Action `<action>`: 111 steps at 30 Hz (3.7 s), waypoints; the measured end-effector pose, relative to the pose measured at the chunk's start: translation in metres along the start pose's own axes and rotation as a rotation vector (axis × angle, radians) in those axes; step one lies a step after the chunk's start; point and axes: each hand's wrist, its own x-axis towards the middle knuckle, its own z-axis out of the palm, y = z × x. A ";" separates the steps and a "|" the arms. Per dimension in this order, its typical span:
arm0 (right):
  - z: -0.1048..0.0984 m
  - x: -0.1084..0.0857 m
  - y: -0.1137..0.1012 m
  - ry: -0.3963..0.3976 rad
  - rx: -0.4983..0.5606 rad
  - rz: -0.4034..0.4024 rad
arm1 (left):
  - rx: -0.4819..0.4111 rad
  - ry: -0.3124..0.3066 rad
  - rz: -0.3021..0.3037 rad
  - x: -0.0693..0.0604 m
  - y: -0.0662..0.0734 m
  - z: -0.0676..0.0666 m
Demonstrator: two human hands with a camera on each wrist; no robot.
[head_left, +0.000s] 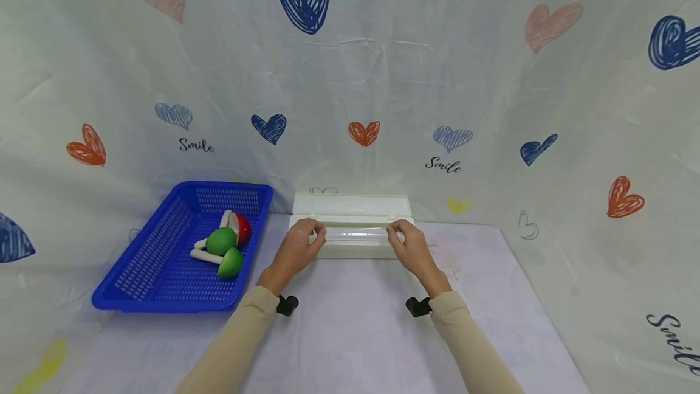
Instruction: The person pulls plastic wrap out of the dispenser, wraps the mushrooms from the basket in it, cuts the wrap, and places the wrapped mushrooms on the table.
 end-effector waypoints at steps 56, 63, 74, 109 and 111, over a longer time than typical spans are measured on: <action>-0.048 -0.010 -0.039 0.148 0.050 -0.337 | -0.142 0.134 0.227 0.002 0.048 -0.053; -0.054 -0.005 -0.048 0.161 0.071 -0.347 | -0.159 0.167 0.234 0.004 0.055 -0.061; -0.061 -0.006 -0.059 0.178 0.068 -0.389 | -0.167 0.176 0.220 -0.002 0.063 -0.069; -0.085 -0.064 -0.075 -0.031 0.149 -0.378 | -0.235 -0.118 0.310 -0.045 0.076 -0.112; -0.083 -0.072 -0.072 -0.062 0.171 -0.370 | -0.232 -0.165 0.288 -0.052 0.074 -0.115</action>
